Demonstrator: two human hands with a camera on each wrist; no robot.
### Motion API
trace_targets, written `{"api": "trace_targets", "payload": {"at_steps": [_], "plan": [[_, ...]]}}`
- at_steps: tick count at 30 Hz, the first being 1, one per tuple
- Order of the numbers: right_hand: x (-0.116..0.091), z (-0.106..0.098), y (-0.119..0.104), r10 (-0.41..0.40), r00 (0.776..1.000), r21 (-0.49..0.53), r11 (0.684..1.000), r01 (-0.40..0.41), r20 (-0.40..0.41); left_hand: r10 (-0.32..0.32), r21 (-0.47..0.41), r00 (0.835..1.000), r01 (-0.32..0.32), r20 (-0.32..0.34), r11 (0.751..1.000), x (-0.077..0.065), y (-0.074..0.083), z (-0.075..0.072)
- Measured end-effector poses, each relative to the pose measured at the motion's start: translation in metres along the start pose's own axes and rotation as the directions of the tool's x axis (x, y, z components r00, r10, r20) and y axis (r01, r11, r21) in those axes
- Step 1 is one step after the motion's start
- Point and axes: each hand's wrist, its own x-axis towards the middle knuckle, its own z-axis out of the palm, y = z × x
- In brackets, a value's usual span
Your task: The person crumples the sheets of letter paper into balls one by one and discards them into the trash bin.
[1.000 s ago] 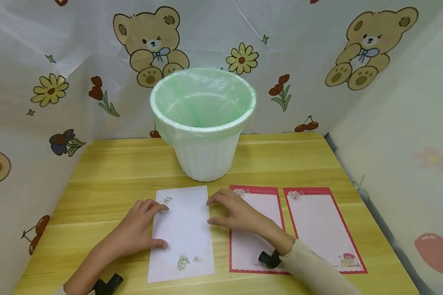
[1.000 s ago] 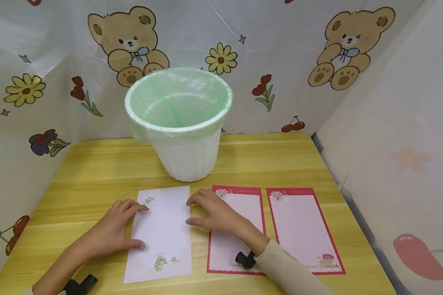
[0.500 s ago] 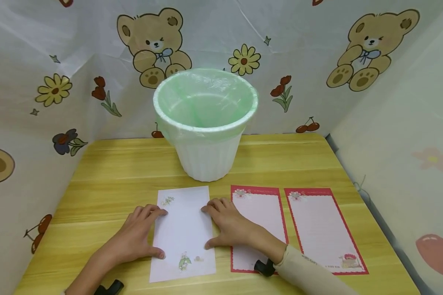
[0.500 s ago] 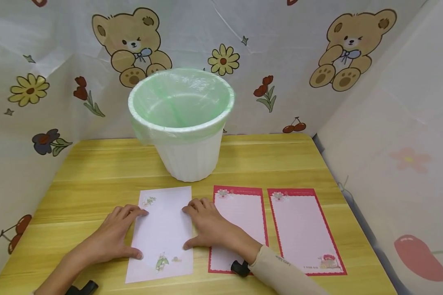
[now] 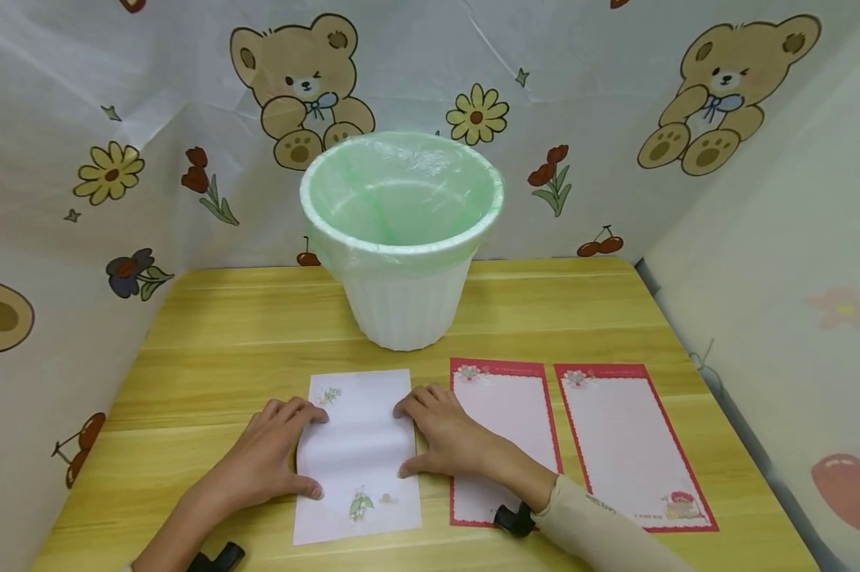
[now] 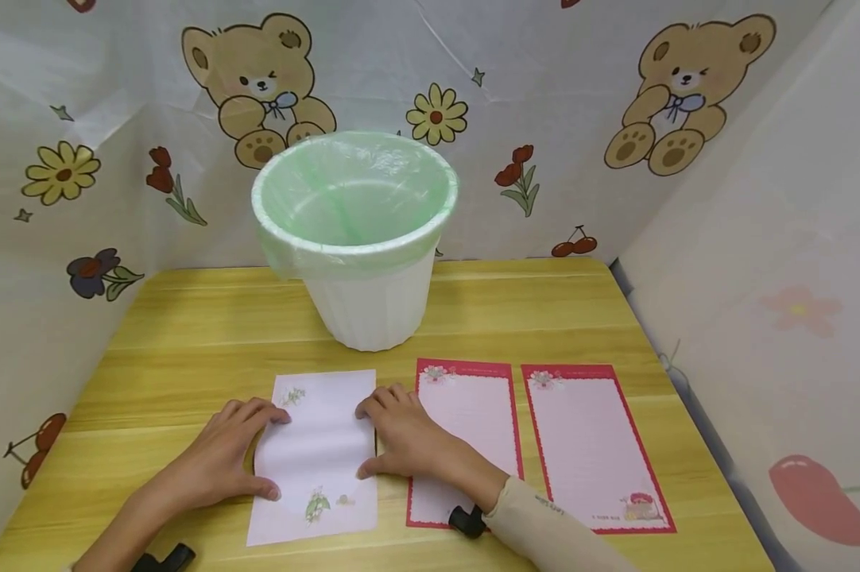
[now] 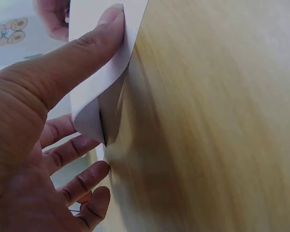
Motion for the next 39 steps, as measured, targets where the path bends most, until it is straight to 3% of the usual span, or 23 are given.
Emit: {"api": "trace_targets", "payload": {"at_steps": [13, 27, 34, 39], "plan": [[0.004, 0.004, 0.004, -0.098, 0.99, 0.068, 0.992, 0.105, -0.097, 0.097, -0.038, 0.989, -0.102, -0.113, 0.994, -0.001, 0.006, 0.005], [0.004, 0.001, 0.004, -0.127, 0.98, 0.022, 0.991, 0.132, -0.155, 0.11, -0.011, 0.989, -0.112, -0.096, 0.994, 0.0, 0.008, -0.008], [-0.003, -0.011, 0.009, -0.085, 0.983, 0.118, 0.987, 0.106, -0.165, 0.118, -0.12, 0.981, -0.137, -0.156, 0.983, 0.004, 0.016, -0.013], [-0.011, -0.025, 0.013, -0.029, 0.983, 0.257, 0.963, 0.075, -0.18, 0.083, -0.276, 0.978, -0.135, -0.191, 0.952, 0.009, 0.023, -0.012]]}}
